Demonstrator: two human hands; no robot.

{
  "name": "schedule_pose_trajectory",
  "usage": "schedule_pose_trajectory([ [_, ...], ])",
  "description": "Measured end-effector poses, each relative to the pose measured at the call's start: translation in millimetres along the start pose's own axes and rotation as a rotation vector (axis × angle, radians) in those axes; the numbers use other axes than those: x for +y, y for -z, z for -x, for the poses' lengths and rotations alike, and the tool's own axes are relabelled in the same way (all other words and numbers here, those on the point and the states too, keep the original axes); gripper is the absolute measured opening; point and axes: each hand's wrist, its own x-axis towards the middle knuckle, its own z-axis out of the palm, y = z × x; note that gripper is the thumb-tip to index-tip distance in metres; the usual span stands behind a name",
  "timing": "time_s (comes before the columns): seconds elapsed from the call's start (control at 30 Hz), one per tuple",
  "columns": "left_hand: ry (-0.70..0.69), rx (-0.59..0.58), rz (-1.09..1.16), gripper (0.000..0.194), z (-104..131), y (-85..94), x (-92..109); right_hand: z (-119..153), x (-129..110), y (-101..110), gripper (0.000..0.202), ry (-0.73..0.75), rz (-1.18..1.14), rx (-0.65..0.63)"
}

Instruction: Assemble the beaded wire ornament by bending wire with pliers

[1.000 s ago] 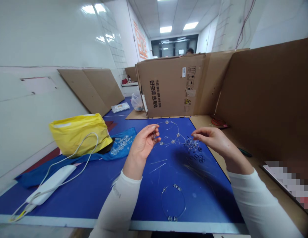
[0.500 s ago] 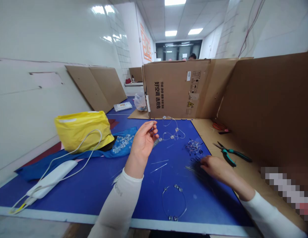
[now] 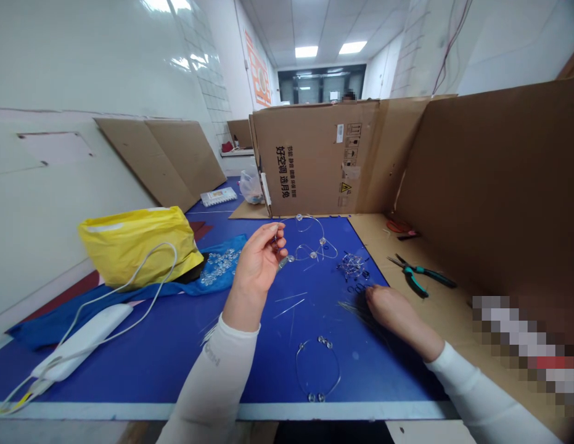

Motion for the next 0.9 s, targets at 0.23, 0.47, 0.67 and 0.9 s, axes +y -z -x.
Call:
schedule_pose_trajectory([
  [0.23,0.007,0.000,-0.013,0.010,1,-2.2,-1,-2,5,-10,0.031,0.030,-0.002,-0.009],
  [0.47,0.009,-0.003,-0.034,0.009,0,-2.4,-2,5,3,2,0.015,0.044,-0.051,0.067],
  [0.67,0.020,-0.008,-0.056,0.013,-2,-2.6,-3,6,-3,6,0.017,0.039,-0.052,0.043],
  [0.9,0.018,-0.010,-0.059,0.013,0,-3.6,-3,6,3,3,0.027,0.026,-0.102,-0.025],
])
